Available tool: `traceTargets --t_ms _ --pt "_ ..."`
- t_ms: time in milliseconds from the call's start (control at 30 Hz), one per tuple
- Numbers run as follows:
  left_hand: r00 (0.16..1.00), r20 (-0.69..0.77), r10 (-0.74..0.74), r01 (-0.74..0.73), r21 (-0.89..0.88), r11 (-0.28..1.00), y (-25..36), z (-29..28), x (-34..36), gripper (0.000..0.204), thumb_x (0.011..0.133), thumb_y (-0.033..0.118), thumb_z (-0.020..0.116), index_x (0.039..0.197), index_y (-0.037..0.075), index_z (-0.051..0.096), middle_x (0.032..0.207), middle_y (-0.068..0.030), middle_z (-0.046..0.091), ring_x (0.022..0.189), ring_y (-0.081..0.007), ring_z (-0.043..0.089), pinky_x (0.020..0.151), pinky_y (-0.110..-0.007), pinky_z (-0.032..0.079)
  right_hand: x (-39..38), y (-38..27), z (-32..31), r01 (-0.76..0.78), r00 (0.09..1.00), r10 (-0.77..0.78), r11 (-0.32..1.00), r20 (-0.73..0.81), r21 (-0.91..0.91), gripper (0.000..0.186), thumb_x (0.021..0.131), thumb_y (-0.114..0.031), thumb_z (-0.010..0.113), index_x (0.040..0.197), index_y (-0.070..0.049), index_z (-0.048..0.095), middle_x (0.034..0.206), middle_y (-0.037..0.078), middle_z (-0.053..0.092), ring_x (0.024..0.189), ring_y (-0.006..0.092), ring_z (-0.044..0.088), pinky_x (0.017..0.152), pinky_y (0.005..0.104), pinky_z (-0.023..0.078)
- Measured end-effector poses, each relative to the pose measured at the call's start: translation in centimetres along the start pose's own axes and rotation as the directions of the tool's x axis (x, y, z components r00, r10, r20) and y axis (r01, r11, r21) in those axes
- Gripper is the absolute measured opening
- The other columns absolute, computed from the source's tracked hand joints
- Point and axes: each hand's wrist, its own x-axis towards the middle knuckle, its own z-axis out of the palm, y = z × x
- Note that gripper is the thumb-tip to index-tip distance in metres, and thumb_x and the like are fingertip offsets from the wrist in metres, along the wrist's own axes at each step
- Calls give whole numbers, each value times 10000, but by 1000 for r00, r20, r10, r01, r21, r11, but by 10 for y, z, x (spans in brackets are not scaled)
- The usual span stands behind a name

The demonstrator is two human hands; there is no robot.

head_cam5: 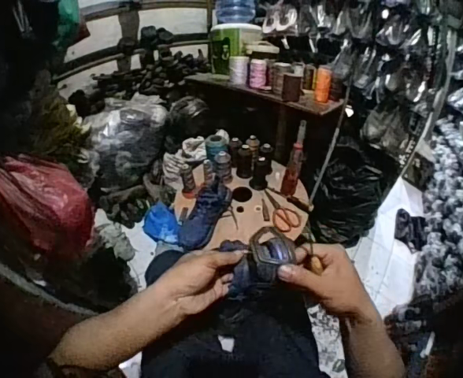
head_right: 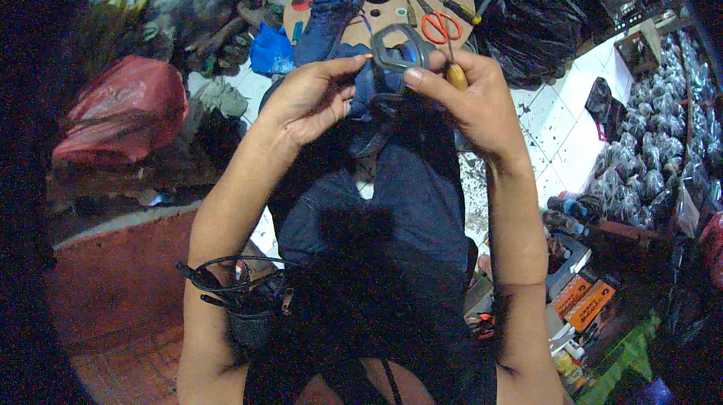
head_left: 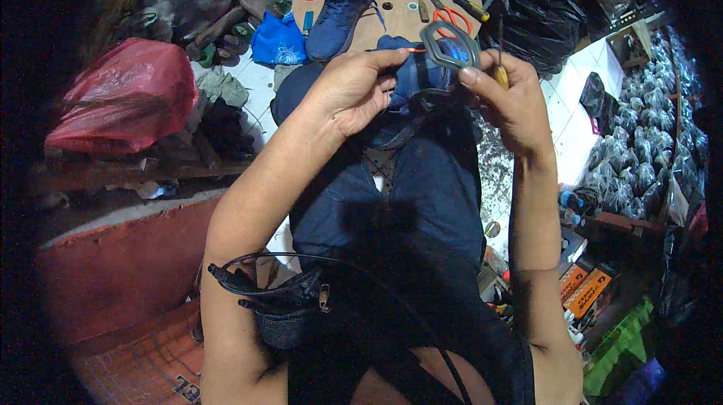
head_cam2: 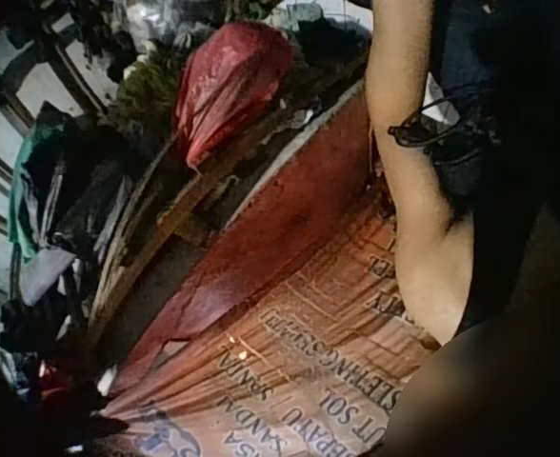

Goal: The person holds a blue sneaker on their lap and uses a needle and thread to stitch along the side of the shoe. They repeatedly insert the needle, pull the thread through, and tighten the stitches while rotating the shoe to access different sections.

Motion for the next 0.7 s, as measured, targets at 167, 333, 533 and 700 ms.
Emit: traceTargets --t_ms 167,333,533,700 --pt "1000 -23 6 -6 19 1000 -2 -1 5 219 1066 80 579 1208 -66 659 1115 -152 747 980 -232 761 878 -367 654 -12 12 4 3 999 2 992 -45 122 203 856 -183 882 906 -35 752 780 -35 680 648 33 546 602 211 401" --pt "1000 -11 15 -15 34 999 4 -9 10 268 1084 110 555 1258 -68 654 1163 -156 745 1011 -226 759 896 -363 649 -19 20 3 90 995 -70 938 -71 335 156 858 -125 846 865 -51 709 764 21 704 619 72 605 589 230 462" --pt "1000 20 23 -22 -52 998 9 -15 1 249 1064 113 587 1233 -53 665 1095 -139 760 911 -219 765 880 -366 653 -20 17 -23 226 950 -94 864 -298 450 115 944 -143 755 971 -52 691 793 62 737 580 111 644 506 240 475" --pt "998 -36 54 -50 102 994 6 -15 -31 329 959 224 783 1184 5 684 1121 -88 748 1041 -221 720 980 -390 570 -21 10 -49 306 892 -121 870 -435 386 286 1054 -294 678 1161 -29 675 884 61 744 526 55 538 439 193 387"
